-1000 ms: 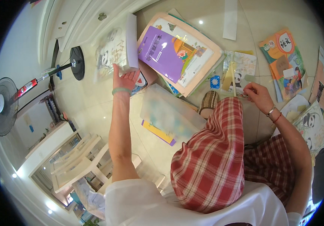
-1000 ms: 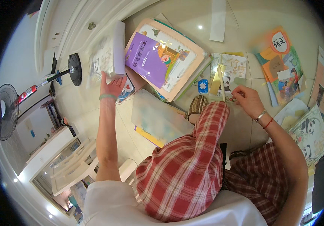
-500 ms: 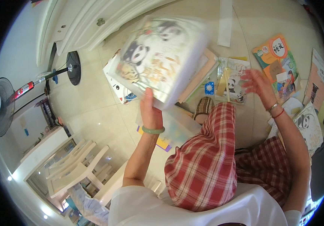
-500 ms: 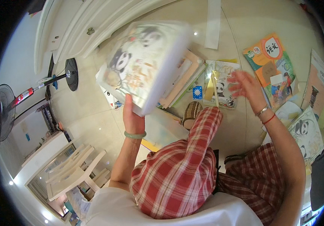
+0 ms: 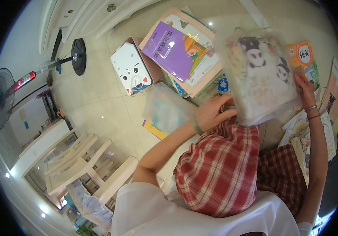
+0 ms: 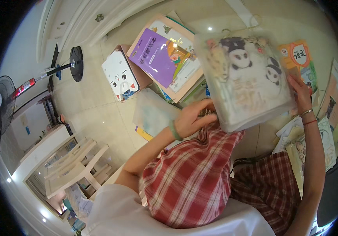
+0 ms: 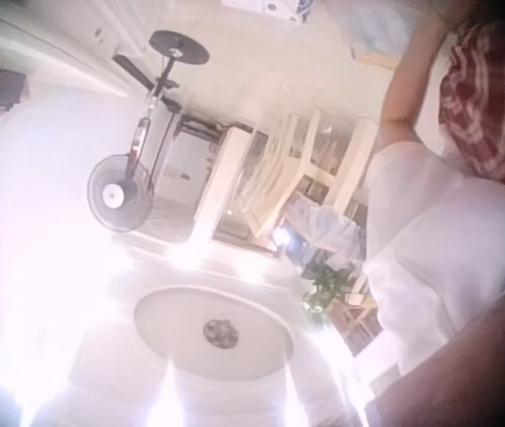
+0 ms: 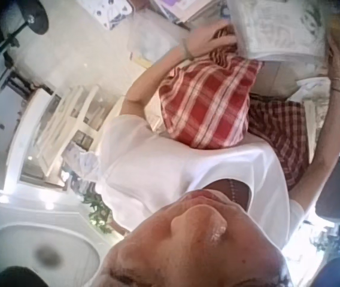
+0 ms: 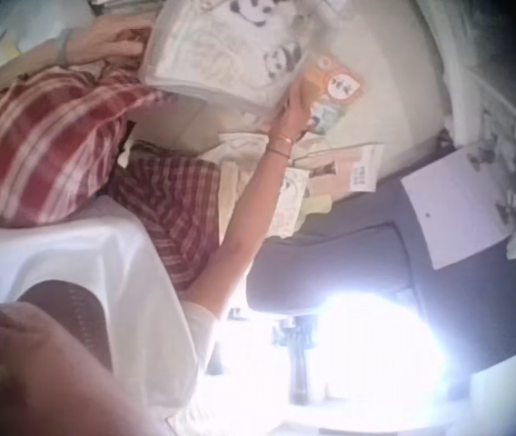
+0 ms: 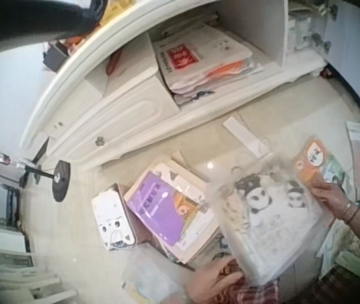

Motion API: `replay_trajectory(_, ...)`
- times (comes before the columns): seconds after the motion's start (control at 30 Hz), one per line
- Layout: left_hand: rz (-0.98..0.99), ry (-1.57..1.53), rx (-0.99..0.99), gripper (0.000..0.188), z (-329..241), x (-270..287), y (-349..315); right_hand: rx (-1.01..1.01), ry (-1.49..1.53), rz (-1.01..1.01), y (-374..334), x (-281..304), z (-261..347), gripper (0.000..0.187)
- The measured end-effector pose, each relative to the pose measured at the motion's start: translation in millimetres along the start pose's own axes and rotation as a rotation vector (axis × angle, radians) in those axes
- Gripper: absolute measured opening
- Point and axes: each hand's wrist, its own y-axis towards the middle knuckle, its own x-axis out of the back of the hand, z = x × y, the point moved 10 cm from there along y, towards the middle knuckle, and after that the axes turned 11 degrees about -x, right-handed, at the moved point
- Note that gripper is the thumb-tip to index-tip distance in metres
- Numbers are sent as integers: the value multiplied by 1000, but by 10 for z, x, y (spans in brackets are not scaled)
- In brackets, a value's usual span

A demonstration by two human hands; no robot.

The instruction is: The person sits on the floor and opens a rectangular box containing panda-themed items. They remove a plastic-wrapped book, a yellow foam tray with a small wooden stick, and a plastic-wrapped card, placing them on the floor. They then open a second box and remove similar items.

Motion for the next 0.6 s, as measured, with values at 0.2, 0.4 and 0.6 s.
replay_trajectory(0.2,634,830,-41,67,371,115,-803,-59,-240,-41,-98,-318,-2,51)
replay_trajectory(0.4,571,1253,113,54,636,517,-822,78,-475,-88,-83,-448,124,56)
replay_trajectory(0.6,-22,310,253,36,85,557,-28,211,-496,-204,-128,-394,114,57)
